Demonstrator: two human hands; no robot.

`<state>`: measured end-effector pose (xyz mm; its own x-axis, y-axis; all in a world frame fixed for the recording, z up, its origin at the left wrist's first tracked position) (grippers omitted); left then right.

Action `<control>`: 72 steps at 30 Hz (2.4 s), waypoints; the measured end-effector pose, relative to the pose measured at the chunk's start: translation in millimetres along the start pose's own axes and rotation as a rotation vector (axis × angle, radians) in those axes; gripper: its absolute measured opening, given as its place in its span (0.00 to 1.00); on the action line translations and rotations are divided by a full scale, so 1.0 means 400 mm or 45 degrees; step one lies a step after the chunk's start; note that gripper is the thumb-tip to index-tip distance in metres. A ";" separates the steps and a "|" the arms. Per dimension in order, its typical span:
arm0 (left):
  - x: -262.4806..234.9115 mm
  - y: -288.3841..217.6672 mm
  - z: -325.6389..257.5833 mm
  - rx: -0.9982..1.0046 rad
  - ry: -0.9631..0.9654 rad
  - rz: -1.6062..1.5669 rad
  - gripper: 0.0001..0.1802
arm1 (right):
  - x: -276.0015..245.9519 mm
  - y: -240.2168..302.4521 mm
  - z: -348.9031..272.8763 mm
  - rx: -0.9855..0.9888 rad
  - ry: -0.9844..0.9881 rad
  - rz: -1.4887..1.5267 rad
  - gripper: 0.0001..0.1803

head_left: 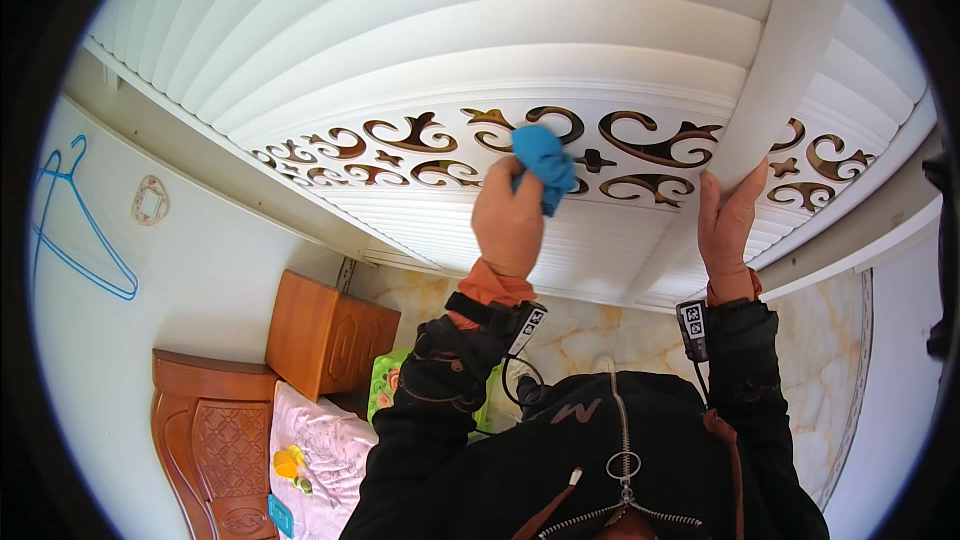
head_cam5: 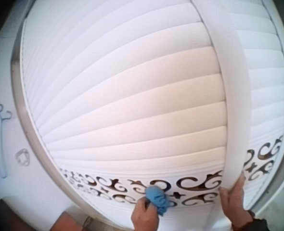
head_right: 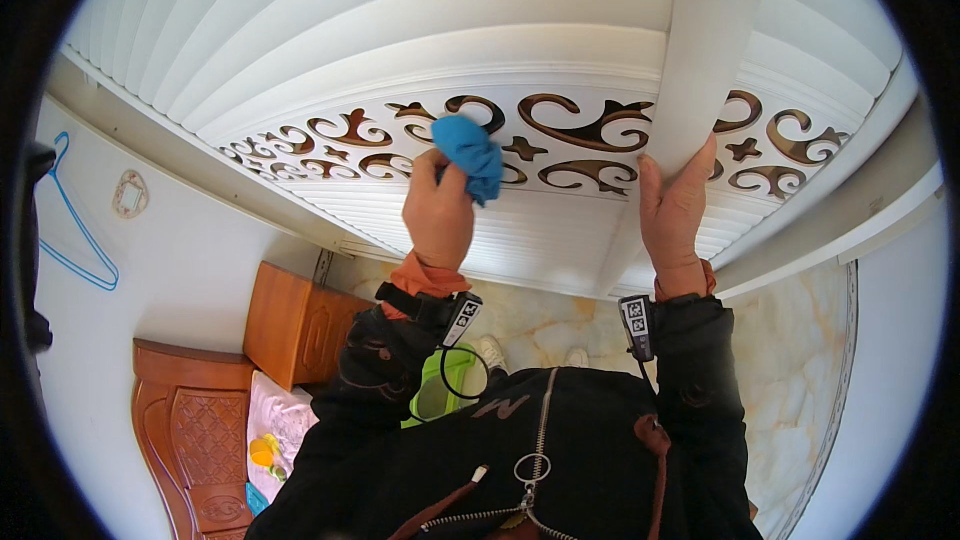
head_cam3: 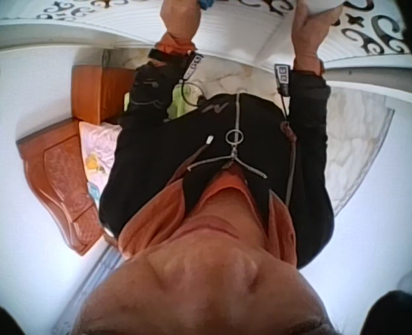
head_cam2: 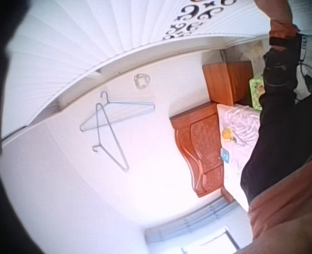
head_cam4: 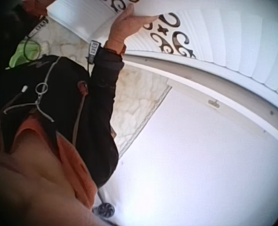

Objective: The person wipes the upper section of a white wardrobe door with a blue cloth, moving methodically across the decorative brown pattern and the horizontal ridges. The person uses both hands, with the left hand often stabilizing the door while the right hand wipes.

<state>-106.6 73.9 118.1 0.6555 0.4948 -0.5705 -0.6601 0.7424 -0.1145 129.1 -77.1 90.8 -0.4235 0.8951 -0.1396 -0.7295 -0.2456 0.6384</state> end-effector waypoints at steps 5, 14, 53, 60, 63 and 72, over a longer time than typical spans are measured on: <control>-0.028 0.068 -0.006 -0.112 0.041 0.125 0.19 | 0.003 0.004 -0.002 -0.060 0.009 -0.008 0.40; 0.025 -0.033 0.004 -0.255 0.033 -0.238 0.20 | 0.011 -0.007 -0.004 -0.031 -0.022 -0.045 0.41; -0.022 0.041 0.044 -0.247 -0.236 -0.458 0.21 | 0.015 -0.021 -0.010 0.014 -0.002 0.108 0.40; 0.006 0.039 0.006 -0.343 -0.066 -0.488 0.21 | 0.014 -0.010 -0.005 -0.037 -0.008 0.061 0.40; 0.008 0.032 -0.012 -0.327 0.001 -0.426 0.24 | 0.011 -0.013 -0.004 0.008 -0.021 0.083 0.40; 0.047 0.043 -0.065 -0.202 0.094 -0.104 0.36 | 0.004 -0.027 -0.006 0.014 -0.009 0.014 0.41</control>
<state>-115.2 84.2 84.2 0.6840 0.3971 -0.6119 -0.6595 0.6951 -0.2862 135.0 -73.8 81.6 -0.4277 0.8949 -0.1273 -0.7186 -0.2513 0.6484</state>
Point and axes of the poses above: each hand's wrist, its own z-axis towards the middle knuckle, its own x-axis out of the palm, y = z × x, the point moved 7 cm from there along z, towards the middle knuckle, and after that the axes turned 12 degrees about z, right-handed, at the moved point
